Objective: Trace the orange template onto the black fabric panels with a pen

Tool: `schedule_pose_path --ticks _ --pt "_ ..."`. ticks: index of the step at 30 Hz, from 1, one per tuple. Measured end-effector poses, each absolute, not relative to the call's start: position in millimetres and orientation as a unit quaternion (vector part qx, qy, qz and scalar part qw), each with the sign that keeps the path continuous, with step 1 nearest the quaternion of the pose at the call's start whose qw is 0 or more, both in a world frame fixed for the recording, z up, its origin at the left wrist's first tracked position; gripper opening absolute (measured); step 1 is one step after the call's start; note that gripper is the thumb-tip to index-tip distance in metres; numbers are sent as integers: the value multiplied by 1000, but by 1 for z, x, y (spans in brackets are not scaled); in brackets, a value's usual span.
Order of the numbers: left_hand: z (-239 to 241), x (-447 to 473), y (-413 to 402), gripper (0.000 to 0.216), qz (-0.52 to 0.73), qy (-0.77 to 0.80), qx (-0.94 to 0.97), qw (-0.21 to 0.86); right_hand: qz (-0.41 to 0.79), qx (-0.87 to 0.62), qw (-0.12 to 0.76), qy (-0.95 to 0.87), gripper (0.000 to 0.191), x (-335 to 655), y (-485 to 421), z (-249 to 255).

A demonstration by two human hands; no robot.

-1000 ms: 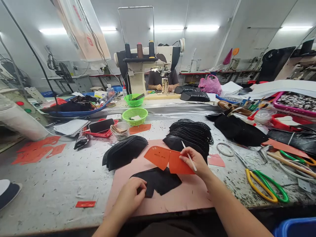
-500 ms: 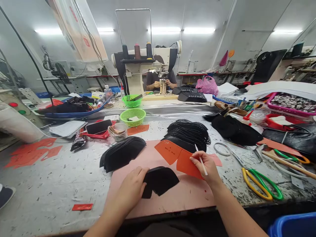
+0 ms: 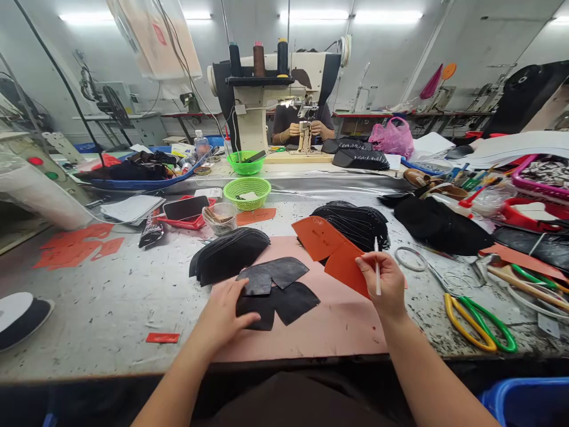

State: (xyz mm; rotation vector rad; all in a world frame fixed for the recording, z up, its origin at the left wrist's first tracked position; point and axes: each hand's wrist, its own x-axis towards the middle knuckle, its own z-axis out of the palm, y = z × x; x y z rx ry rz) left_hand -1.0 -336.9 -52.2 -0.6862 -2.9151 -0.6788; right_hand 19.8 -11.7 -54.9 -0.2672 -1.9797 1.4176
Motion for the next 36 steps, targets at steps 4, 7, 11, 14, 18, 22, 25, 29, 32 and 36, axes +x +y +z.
schedule_pose_path --ticks 4,7,11,14,18,22,25,29,32,36 --pt "-74 30 -345 73 -205 -942 -258 55 537 -79 365 -757 20 13 -25 -48" --pt "-78 35 -349 50 -177 -929 -313 85 540 -62 346 -765 19 12 -33 -46" --pt "-72 24 -354 32 -94 -889 -431 123 539 -73 328 -773 20 18 -32 -48" --pt "-69 16 -350 29 -66 -868 -470 145 547 -96 334 -762 23 24 -23 -51" --pt "-69 21 -338 30 -82 -851 -487 179 546 -109 324 -765 22 32 -8 -55" --pt "-67 41 -325 28 -104 -829 -512 198 538 -44 180 -822 20 34 -5 -57" --pt "-64 49 -324 25 -111 -835 -494 216 504 28 61 -861 15 28 -21 -59" --pt "-66 47 -330 30 -117 -879 -417 199 405 109 15 -908 7 17 -53 -63" --pt "-72 42 -334 30 -131 -898 -396 137 334 129 37 -933 8 15 -65 -64" --pt "-78 40 -338 25 -161 -894 -404 104 339 108 19 -935 8 28 -58 -65"
